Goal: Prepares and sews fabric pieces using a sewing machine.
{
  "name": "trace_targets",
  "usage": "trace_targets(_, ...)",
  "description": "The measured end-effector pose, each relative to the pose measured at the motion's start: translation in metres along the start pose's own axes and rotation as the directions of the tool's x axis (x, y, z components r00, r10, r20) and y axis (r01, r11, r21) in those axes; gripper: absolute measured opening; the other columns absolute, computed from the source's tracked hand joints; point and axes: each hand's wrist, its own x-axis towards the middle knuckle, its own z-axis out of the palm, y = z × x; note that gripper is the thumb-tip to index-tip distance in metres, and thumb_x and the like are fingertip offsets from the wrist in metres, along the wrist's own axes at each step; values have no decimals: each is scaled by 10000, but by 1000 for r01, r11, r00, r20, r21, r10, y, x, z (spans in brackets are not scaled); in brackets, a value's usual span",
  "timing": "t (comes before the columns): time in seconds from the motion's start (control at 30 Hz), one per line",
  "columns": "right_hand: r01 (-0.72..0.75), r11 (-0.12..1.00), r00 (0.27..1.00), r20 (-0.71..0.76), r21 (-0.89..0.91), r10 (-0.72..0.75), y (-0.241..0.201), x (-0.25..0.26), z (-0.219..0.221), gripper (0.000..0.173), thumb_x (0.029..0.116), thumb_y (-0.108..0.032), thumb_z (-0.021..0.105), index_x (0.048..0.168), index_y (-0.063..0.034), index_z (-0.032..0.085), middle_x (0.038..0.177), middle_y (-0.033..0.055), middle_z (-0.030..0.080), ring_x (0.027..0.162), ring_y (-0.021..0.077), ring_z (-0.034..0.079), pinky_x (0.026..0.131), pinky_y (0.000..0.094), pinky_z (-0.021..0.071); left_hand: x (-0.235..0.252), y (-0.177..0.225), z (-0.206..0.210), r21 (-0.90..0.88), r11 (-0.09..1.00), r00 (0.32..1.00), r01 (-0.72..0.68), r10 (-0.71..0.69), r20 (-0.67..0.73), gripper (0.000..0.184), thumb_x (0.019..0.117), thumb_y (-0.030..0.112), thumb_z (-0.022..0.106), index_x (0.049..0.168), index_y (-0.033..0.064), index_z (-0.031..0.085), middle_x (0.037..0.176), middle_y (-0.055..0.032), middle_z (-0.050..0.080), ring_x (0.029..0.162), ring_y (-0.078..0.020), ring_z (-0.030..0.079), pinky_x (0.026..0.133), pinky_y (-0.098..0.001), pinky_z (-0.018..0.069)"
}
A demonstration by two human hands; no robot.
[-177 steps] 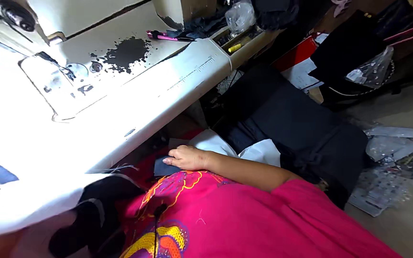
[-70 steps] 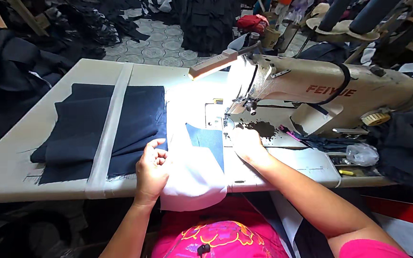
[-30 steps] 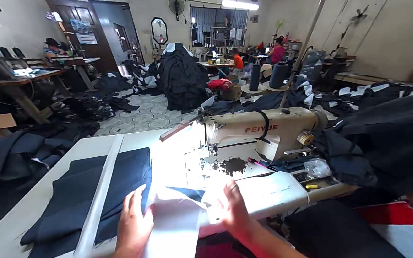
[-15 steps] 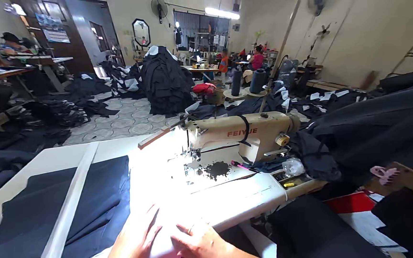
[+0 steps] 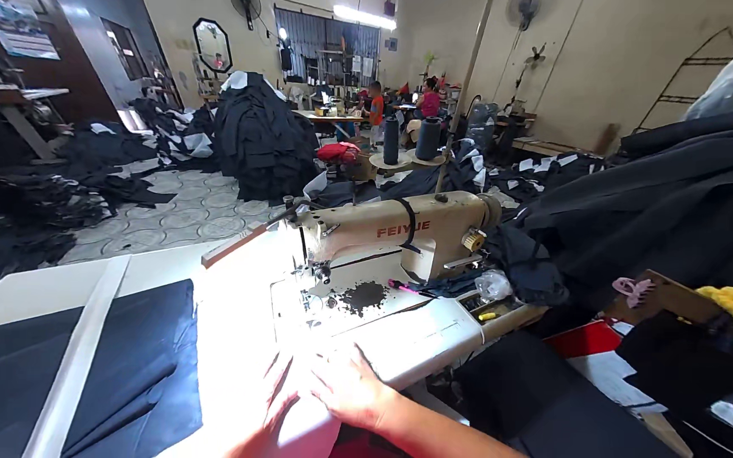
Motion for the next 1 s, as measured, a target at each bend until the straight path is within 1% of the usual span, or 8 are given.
trace_targets(0.07, -29, 999, 993, 119, 29, 26, 5, 7, -9, 486, 1084, -391, 408, 1472, -148, 571, 1499, 134, 554, 1416, 324, 477, 1181, 595, 290, 5, -4, -6, 4, 1000, 998, 26, -26, 56, 752, 1028, 640, 297, 1522, 115, 514, 1569, -166, 477, 1431, -345, 485, 1159, -565, 374)
trace_targets(0.13, -26, 999, 991, 132, 30, 22, 10, 12, -14, 526, 1050, -454, 454, 1468, -159, 579, 1503, 117, 555, 1413, 320, 478, 1163, 596, 303, 7, -9, -8, -6, 999, 992, 44, -43, 115, 770, 1023, 672, 273, 1563, 156, 459, 1612, -129, 427, 1483, -319, 415, 1194, -586, 298)
trace_targets(0.23, -71, 997, 963, 261, 4, 68, 14, 19, -29, 677, 1000, -537, 524, 1529, -115, 494, 1599, 138, 438, 1510, 352, 336, 1193, 641, 220, 12, -4, -15, 2, 996, 974, 94, -92, 208, 847, 1012, 685, 296, 1586, 69, 386, 1620, -154, 406, 1496, -322, 395, 1218, -564, 269)
trace_targets(0.33, -64, 997, 962, 262, -45, 74, 20, 24, -36, 712, 970, -589, 537, 1477, -90, 545, 1566, 172, 469, 1500, 352, 350, 1213, 617, 189, 22, 1, -28, 23, 989, 937, 145, -144, 317, 836, 1027, 660, 326, 1596, 48, 348, 1633, -162, 379, 1509, -313, 372, 1226, -521, 278)
trace_targets(0.53, -90, 991, 921, 369, -99, 120, 22, 28, -55, 756, 958, -616, 562, 1509, -99, 512, 1591, 177, 431, 1521, 372, 308, 1188, 684, 183, 27, 7, -31, 57, 989, 925, 138, -150, 350, 761, 1051, 629, 269, 1619, 126, 324, 1682, -85, 302, 1564, -260, 251, 1256, -541, 162)
trace_targets(0.77, -135, 982, 915, 364, -132, 175, 32, 36, -55, 837, 959, -657, 525, 1589, -121, 396, 1661, 153, 325, 1571, 358, 193, 1204, 723, 62, 41, 0, -29, 59, 991, 940, 124, -136, 314, 739, 1052, 585, 330, 1618, 110, 321, 1680, -78, 308, 1557, -254, 266, 1251, -539, 177)
trace_targets(0.9, -130, 985, 936, 314, -113, 160, 48, 54, -48, 734, 978, -624, 522, 1582, -220, 423, 1641, 66, 389, 1575, 359, 177, 1171, 776, 30, 57, -10, -28, 96, 984, 933, 150, -173, 315, 735, 1060, 577, 332, 1630, 116, 288, 1686, -83, 293, 1556, -262, 269, 1245, -559, 174)
trace_targets(1.0, -149, 980, 926, 330, -129, 184, 60, 74, -47, 680, 1015, -575, 498, 1599, -246, 385, 1675, 58, 321, 1576, 381, 152, 1172, 773, 30, 73, -22, -25, 95, 974, 922, 204, -224, 317, 732, 1066, 577, 338, 1639, 128, 262, 1689, -96, 281, 1559, -283, 259, 1247, -572, 159)
